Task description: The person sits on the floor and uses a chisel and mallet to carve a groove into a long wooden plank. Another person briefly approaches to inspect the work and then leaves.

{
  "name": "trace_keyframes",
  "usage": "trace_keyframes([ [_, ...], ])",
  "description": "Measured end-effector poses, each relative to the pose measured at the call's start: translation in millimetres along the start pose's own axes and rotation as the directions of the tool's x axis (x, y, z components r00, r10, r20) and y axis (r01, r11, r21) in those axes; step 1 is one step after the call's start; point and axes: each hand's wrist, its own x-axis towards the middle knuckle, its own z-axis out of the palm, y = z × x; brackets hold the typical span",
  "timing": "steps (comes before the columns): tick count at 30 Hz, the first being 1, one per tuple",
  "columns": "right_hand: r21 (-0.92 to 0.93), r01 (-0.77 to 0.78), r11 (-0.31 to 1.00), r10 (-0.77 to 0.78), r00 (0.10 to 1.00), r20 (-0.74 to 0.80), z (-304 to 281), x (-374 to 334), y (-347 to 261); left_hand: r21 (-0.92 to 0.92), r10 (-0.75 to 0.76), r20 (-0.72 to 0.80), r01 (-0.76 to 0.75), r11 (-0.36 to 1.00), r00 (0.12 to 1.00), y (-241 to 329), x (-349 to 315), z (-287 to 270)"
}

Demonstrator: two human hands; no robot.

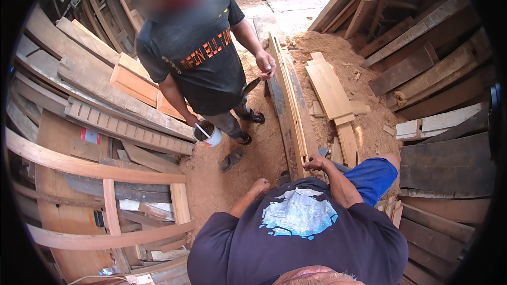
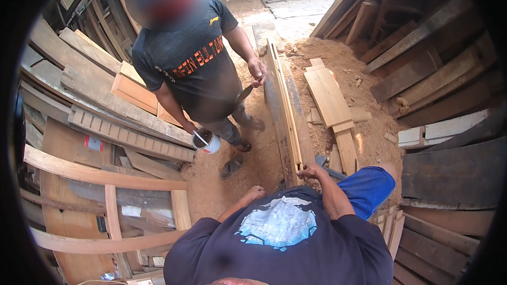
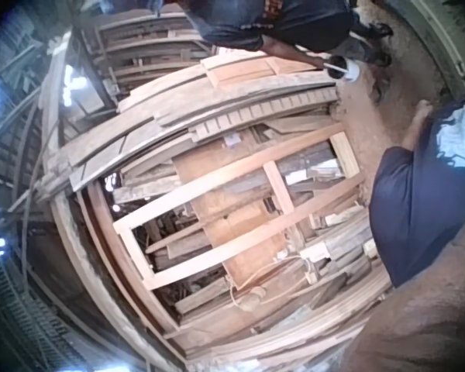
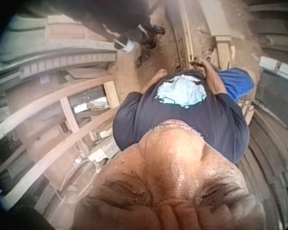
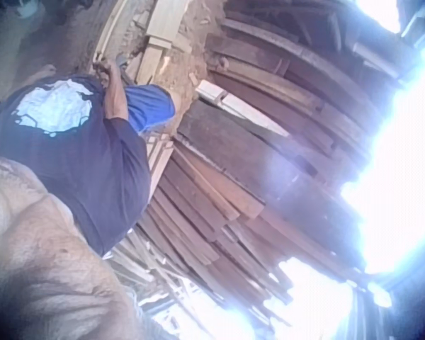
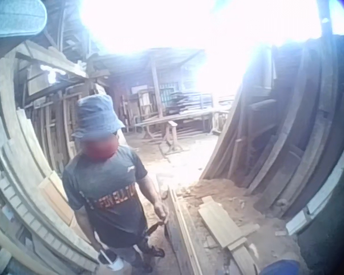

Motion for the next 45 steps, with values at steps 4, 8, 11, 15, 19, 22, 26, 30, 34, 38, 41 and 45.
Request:
trace_keyframes([
  [4, 0.002, -0.025, 1.000, 0.025, 1.000, 0.015, -2, -5, -4, -0.007, -0.010, 0.016, 0.010, 1.000, 1.000, -1, 3, 4],
  [8, 0.070, -0.019, 0.997, 0.016, 0.999, 0.047, -7, -15, -18, 0.015, 0.017, 0.022, -0.018, 1.000, 1.000, -9, 8, 8],
  [11, 0.060, -0.022, 0.998, 0.019, 0.999, 0.048, -7, -17, -19, 0.001, 0.014, 0.026, -0.014, 1.000, 1.000, -13, 11, 11],
  [15, 0.034, -0.044, 0.998, 0.043, 0.999, 0.019, -2, -5, -5, -0.051, -0.001, -0.049, -0.001, 0.999, 0.999, -5, 8, 15],
  [19, 0.030, -0.049, 0.998, 0.049, 0.999, -0.004, 0, 0, 2, -0.024, -0.021, 0.022, 0.022, 0.999, 1.000, 5, 5, 8],
  [22, 0.000, -0.024, 1.000, 0.024, 1.000, -0.015, 2, 1, 3, -0.013, -0.031, 0.021, 0.032, 0.999, 0.999, 9, 2, 6],
  [26, 0.096, 0.014, 0.995, -0.015, 1.000, 0.007, 4, 1, -1, -0.006, -0.028, 0.032, 0.028, 1.000, 0.999, 4, -2, 2],
  [30, 0.108, 0.010, 0.994, -0.010, 1.000, -0.002, 10, 14, 23, -0.015, -0.043, 0.023, 0.043, 0.999, 0.999, 13, -4, 0],
  [34, 0.163, 0.028, 0.986, -0.024, 0.999, -0.029, 14, 27, 43, -0.055, -0.115, 0.086, 0.120, 0.991, 0.990, 1, 8, -4],
  [38, 0.052, 0.008, 0.999, -0.006, 1.000, -0.028, -5, 6, -5, 0.056, -0.139, 0.100, 0.134, 0.989, 0.985, -17, 28, -8],
  [41, -0.005, -0.056, 0.998, 0.056, 0.998, -0.039, 0, -3, -4, 0.035, -0.146, 0.090, 0.143, 0.989, 0.985, -2, 17, 5],
  [45, -0.030, 0.013, 0.999, -0.015, 0.998, -0.066, 5, -5, 4, -0.030, -0.091, 0.120, 0.095, 0.995, 0.989, 3, 23, 9],
])
